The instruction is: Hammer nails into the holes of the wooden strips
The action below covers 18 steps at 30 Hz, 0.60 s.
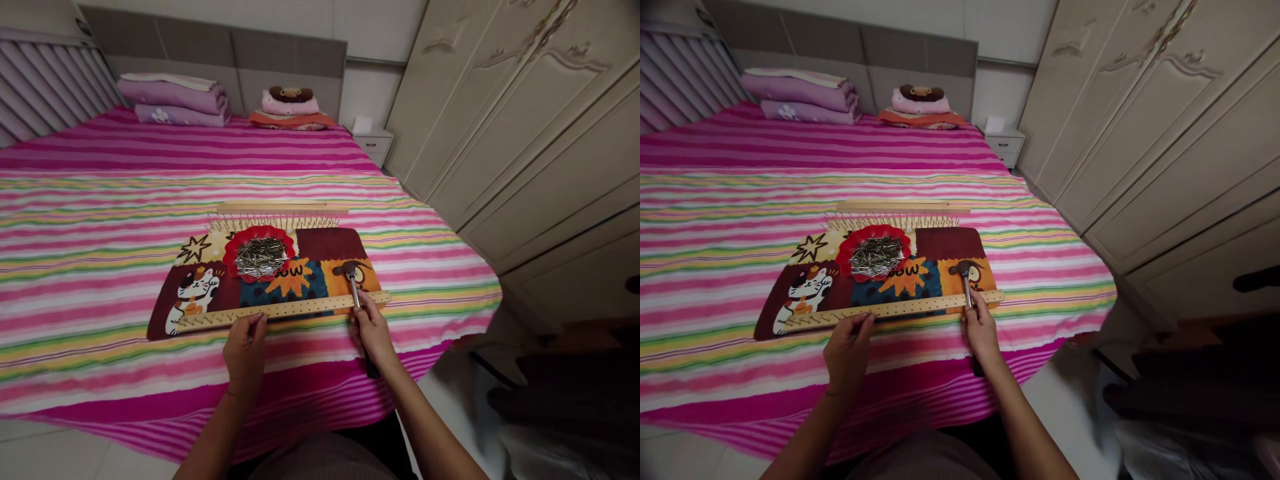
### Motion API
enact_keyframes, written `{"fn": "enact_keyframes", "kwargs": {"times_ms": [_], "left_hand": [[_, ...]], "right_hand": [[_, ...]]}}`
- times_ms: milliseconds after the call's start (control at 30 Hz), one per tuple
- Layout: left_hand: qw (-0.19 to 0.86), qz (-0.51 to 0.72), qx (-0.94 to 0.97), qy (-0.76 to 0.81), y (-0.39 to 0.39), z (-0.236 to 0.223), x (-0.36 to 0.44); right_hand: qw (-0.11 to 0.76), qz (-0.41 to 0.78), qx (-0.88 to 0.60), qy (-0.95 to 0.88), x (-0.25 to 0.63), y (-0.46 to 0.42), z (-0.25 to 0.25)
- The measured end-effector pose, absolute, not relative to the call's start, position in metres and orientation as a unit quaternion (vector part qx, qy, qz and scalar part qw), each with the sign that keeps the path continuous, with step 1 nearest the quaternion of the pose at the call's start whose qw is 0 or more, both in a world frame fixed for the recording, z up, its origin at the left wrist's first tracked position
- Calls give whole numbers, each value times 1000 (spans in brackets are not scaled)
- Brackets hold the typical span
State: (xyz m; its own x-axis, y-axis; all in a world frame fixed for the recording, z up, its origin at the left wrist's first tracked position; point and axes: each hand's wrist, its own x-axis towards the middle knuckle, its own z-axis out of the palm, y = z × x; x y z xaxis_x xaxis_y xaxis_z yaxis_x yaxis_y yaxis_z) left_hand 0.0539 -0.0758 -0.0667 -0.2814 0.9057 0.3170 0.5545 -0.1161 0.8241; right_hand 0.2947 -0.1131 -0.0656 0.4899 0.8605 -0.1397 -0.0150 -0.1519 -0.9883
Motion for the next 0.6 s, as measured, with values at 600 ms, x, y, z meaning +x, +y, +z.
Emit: {"fn": "enact_keyframes", "kwargs": {"times_ms": [600], "left_hand": [[160, 469, 586, 641, -76, -73, 62]], "right_hand": [[569, 432, -637, -289, 293, -112, -64]]}}
